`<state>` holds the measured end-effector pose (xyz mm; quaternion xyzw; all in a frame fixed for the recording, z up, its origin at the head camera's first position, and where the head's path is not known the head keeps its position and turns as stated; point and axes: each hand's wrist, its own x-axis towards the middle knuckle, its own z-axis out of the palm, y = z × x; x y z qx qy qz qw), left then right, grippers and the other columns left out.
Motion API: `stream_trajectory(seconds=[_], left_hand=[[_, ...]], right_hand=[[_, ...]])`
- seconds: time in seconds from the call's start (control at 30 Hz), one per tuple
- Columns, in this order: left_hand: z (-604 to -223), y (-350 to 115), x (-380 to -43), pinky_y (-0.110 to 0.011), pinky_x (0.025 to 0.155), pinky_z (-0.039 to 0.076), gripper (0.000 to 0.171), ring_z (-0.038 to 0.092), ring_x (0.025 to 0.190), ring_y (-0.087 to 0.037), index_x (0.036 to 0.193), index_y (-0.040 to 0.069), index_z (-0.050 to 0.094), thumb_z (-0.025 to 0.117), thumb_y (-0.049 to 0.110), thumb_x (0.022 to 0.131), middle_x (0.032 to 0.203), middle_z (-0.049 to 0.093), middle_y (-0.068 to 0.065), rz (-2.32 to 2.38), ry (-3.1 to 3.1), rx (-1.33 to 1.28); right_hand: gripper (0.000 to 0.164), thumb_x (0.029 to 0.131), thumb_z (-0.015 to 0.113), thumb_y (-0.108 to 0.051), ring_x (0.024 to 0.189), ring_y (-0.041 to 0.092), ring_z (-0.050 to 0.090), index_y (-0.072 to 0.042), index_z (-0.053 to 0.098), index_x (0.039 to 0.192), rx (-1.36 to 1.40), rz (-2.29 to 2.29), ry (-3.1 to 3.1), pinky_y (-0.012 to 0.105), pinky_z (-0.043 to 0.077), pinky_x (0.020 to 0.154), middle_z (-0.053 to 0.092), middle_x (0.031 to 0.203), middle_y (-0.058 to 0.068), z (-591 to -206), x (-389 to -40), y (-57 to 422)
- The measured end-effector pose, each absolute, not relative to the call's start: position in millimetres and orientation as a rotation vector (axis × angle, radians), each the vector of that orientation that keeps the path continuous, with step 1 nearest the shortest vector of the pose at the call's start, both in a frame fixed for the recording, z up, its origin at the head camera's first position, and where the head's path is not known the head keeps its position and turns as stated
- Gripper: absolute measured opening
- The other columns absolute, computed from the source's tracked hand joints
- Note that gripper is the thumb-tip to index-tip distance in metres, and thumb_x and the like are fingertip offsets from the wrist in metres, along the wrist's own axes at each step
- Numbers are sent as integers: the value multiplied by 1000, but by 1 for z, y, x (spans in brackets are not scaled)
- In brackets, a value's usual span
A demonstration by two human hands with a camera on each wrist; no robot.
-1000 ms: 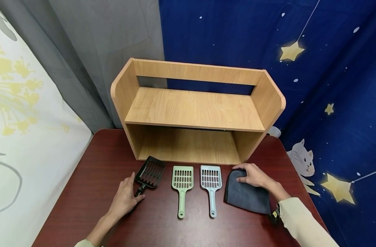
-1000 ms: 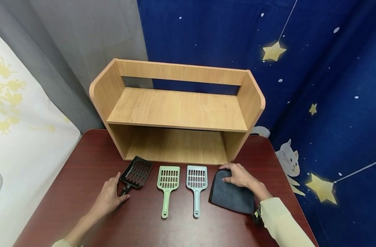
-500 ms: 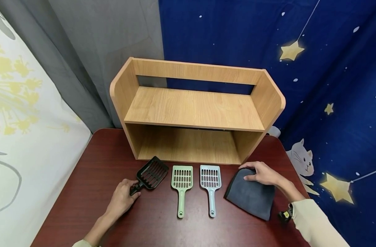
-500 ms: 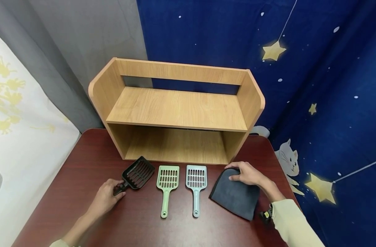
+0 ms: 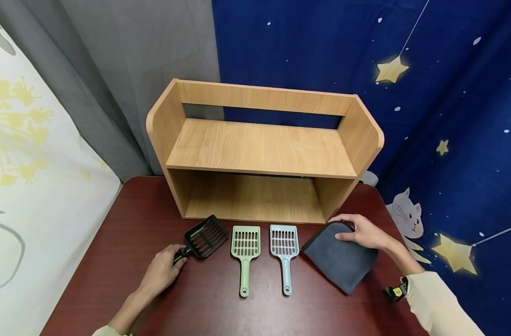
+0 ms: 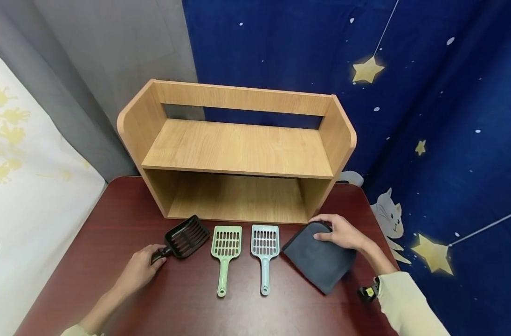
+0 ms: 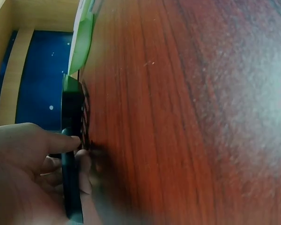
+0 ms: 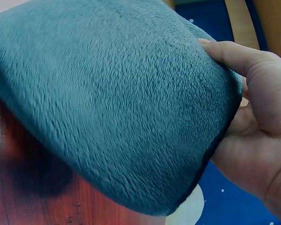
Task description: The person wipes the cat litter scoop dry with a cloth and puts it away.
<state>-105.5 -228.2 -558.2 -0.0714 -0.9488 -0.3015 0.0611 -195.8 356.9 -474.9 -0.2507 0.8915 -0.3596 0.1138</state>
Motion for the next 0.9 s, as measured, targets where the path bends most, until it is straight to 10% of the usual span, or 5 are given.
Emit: stream_trajectory(seconds=[0.4, 0.9], left_hand=[[-543, -232, -114, -53, 81, 55, 30, 71, 97, -32, 119, -2, 72, 79, 4, 90, 111, 75, -18, -894, -2837, -243], [-510, -218, -133, -44, 77, 56, 30, 72, 95, -23, 124, 4, 73, 78, 10, 96, 113, 76, -12, -880, -2832, -424]], right_hand=[[53, 95, 79, -7, 102, 13, 68, -3, 61, 145, -660, -1414, 2481, 24, 56, 85, 65, 134, 18, -453, -192, 354], [40, 98, 78, -17, 103, 15, 49, -8, 70, 136, -434, -1522, 2517, 22, 45, 87, 62, 146, 8, -431, -177, 340]])
